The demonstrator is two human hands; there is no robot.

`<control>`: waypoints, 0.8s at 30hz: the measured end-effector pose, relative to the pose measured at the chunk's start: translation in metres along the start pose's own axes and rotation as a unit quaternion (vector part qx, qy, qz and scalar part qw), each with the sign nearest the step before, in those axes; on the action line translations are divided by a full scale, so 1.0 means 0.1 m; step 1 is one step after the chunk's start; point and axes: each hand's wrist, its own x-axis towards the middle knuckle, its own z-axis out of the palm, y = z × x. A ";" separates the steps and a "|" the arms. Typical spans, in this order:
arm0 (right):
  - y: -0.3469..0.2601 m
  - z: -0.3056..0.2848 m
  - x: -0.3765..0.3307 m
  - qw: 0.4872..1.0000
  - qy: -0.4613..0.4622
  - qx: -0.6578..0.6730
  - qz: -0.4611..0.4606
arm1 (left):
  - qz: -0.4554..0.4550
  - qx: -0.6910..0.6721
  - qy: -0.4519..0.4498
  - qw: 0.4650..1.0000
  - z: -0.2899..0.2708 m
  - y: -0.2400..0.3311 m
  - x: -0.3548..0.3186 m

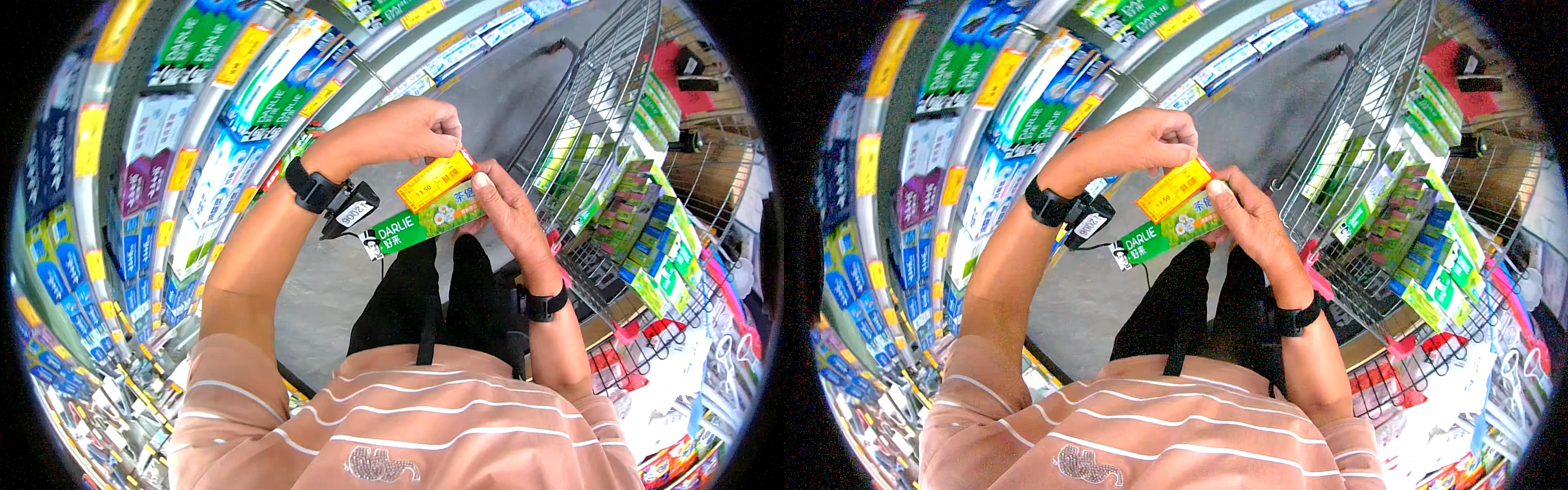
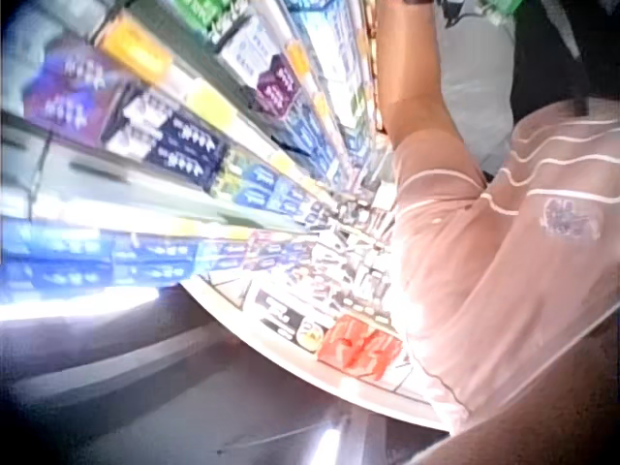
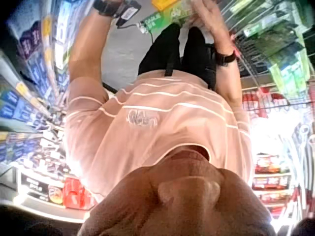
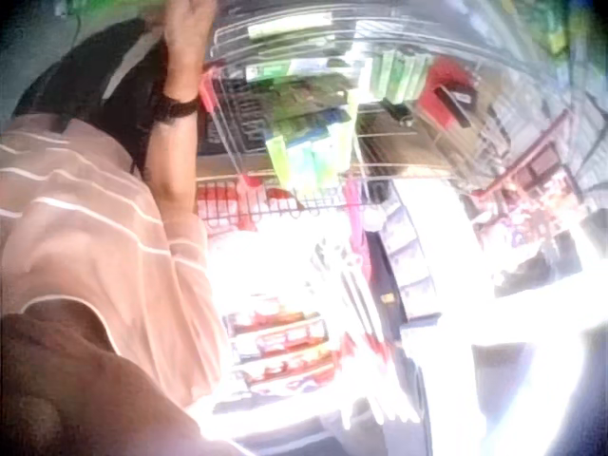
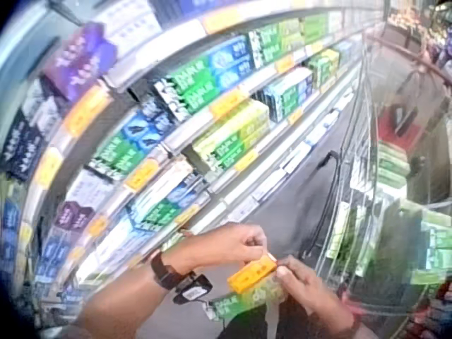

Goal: The person is restocking toothpaste boxes on a supermarket shelf. They pick up boxes from a shopping cart, inspect them, and place them onto the shelf in an organized manner. The person handles multiple boxes of different brands, including Colgate and Darlie, and occasionally adjusts the price tags on the shelf.

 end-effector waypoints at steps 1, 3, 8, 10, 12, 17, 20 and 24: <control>-0.10 0.03 -0.04 1.000 -0.005 -0.014 -0.010 | 0.014 0.015 -0.002 1.000 -0.01 0.08 -0.07; -0.27 0.10 -0.10 1.000 0.002 -0.026 -0.015 | 0.042 0.047 -0.010 0.998 -0.03 0.24 -0.18; -0.60 0.27 -0.28 0.996 0.009 -0.054 -0.068 | 0.089 0.079 0.031 0.992 -0.04 0.57 -0.46; -0.70 0.32 -0.34 0.997 0.005 -0.029 -0.068 | 0.087 0.056 0.037 0.994 -0.02 0.67 -0.57; -0.80 0.36 -0.40 0.995 0.010 -0.041 -0.089 | 0.091 0.048 0.038 0.994 -0.02 0.75 -0.66; -1.02 0.46 -0.52 0.994 0.012 -0.030 -0.103 | 0.085 0.024 0.078 0.993 -0.03 0.93 -0.96; -1.13 0.51 -0.58 0.991 0.019 -0.032 -0.132 | 0.090 -0.038 0.092 0.991 -0.02 0.94 -1.20; -1.28 0.56 -0.64 0.988 0.027 -0.049 -0.146 | 0.077 -0.067 0.106 0.989 -0.03 0.93 -1.54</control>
